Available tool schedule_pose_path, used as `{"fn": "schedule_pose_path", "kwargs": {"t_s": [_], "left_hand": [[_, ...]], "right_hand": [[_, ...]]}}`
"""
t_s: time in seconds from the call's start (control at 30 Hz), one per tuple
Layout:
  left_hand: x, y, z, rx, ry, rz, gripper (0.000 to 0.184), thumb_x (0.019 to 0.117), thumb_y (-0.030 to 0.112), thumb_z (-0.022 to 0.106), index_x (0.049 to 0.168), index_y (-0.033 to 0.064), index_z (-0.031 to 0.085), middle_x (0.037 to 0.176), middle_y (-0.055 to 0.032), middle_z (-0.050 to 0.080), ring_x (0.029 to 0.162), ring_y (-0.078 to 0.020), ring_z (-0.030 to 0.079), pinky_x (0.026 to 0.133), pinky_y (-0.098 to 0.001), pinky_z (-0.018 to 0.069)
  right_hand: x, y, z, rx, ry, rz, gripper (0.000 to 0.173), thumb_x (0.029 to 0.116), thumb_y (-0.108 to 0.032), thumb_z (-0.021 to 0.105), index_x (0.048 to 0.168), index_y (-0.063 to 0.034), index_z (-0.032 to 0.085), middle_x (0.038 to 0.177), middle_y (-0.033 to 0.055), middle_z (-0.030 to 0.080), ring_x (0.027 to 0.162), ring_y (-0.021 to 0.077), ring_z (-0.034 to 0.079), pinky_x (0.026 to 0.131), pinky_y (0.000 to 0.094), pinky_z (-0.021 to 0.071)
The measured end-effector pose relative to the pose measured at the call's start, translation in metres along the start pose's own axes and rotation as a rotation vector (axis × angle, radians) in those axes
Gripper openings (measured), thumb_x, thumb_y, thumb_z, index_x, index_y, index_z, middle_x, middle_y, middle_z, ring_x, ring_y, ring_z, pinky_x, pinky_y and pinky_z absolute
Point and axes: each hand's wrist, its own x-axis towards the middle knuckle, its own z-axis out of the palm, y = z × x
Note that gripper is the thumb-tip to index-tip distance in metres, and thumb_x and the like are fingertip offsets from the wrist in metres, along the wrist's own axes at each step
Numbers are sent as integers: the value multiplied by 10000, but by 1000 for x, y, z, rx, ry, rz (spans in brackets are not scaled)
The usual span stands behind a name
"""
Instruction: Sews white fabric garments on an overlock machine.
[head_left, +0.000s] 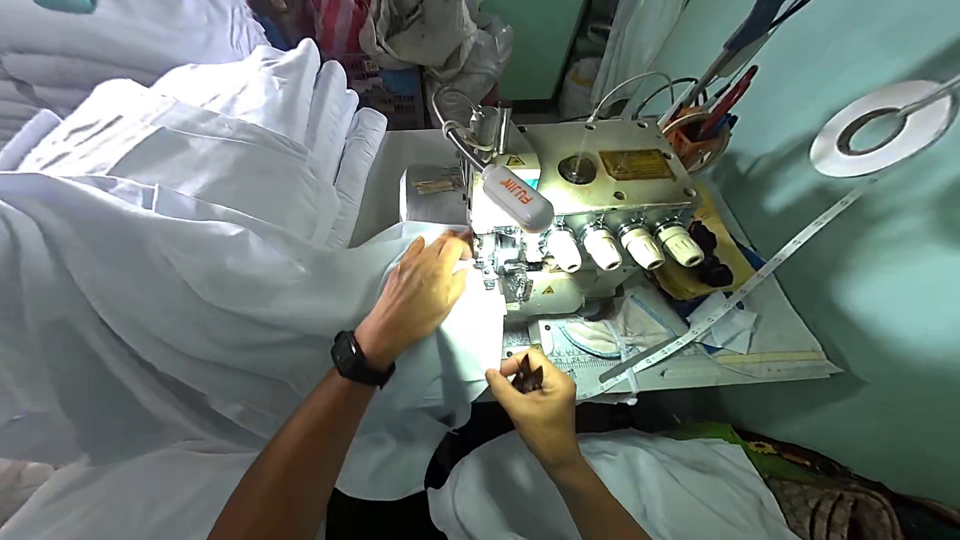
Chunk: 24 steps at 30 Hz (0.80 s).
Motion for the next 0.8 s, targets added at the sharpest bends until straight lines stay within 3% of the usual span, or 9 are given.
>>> {"fn": "schedule_pose_path", "kwargs": {"t_s": [0.13,0.23,0.4,0.47,0.57,0.6,0.67,0.73,0.8], "left_hand": [[31,-22,0,-47,30,-25,299,986,131,595,1212,-57,646,1159,-223,707,1160,-381,661,1072,-583,423],[49,-32,-3,-83,47,-96,362,974,165,641,1254,-64,623,1179,-254,691,1152,-429,644,1026,-592,455],[74,-57,-10,-71,73,-298,566,969,318,669,1386,-39,529,1356,-268,592,1328,-432,525,1132,-700,280],[79,-68,-10,-139,119,-398,625,967,360,676,1412,-34,485,1311,-282,612,1258,-436,580,1069,-652,408],[76,-74,-15,-264,203,-469,616,970,259,681,1443,-53,439,1298,-281,628,1216,-402,621,1044,-566,471],[70,-71,-20,-321,236,-487,630,959,187,690,1469,-54,411,1291,-270,637,1190,-371,639,1031,-533,491],[52,-55,-37,-423,302,-482,682,944,111,673,1522,-15,334,1218,-192,678,1051,-226,690,939,-409,556],[21,-38,-57,-422,325,-335,721,942,114,667,1545,8,284,1141,-136,686,937,-110,685,857,-307,572],[-16,-24,-71,-313,306,-95,650,951,150,654,1495,-42,355,1085,-123,689,903,-58,667,830,-252,563]], "right_hand": [[31,1,9,18,32,-124,89,829,16,675,869,59,741,761,14,702,636,-79,562,582,79,462],[50,9,12,-170,67,-260,123,849,-34,678,878,40,772,735,50,722,634,-31,622,604,118,513],[55,15,19,-412,141,-348,186,855,-114,672,926,11,790,712,85,724,582,94,631,553,244,489],[50,15,20,-380,122,-338,200,870,-98,660,966,20,790,726,91,727,586,95,629,562,245,496],[34,15,16,-280,84,-343,156,892,-85,673,918,33,771,746,83,722,625,45,632,602,180,514],[25,15,15,-255,90,-337,155,895,-83,669,894,51,747,741,87,700,636,28,617,610,144,505],[4,17,11,-227,-9,-192,246,900,-143,691,992,82,726,821,110,716,677,44,633,619,162,515],[-15,22,3,-161,-273,64,333,903,-243,717,1066,47,729,844,83,730,679,74,645,618,266,535],[-23,30,-5,-127,-497,197,255,921,-262,700,959,-13,740,781,36,710,685,61,654,647,280,550]]}}
